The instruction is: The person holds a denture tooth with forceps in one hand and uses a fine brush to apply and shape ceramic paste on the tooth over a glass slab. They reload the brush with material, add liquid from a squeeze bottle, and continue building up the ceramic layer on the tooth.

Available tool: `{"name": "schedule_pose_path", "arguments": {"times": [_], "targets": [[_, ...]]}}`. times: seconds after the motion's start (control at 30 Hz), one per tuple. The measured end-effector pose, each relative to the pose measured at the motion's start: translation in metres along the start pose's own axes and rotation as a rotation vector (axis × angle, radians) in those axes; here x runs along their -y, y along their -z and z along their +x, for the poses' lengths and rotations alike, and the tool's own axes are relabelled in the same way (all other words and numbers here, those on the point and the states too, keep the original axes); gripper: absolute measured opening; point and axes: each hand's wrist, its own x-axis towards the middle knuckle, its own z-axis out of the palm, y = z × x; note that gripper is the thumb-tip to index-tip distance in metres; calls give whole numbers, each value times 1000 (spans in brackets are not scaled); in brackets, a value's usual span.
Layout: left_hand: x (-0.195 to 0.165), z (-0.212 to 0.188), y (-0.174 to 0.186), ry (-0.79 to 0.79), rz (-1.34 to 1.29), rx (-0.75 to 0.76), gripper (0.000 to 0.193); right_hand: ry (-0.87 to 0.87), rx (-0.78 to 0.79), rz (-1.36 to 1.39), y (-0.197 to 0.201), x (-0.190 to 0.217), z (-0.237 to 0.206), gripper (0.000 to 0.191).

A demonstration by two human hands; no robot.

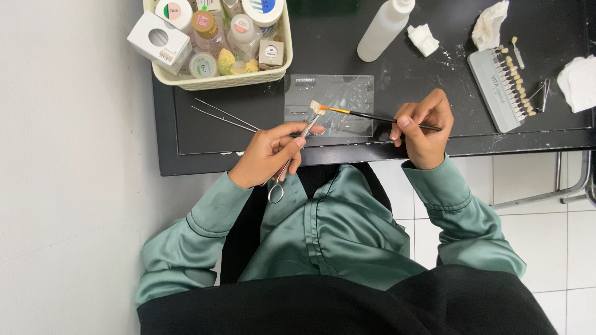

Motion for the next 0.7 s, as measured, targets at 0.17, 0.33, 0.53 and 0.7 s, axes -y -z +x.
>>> {"name": "schedule_pose_path", "arguments": {"times": [0.17,0.33,0.53,0.7], "targets": [[0,0,-1,-15,12,-1,39,0,-9,38,0,2,0,32],[0,0,-3,-36,71,4,38,18,-25,51,1,1,1,31],[-1,0,-2,-53,176,23,37,-108,-108,273,14,-7,-1,28],[-1,1,-6,-47,214,55,38,-122,-173,271,34,-30,-5,26]]}}
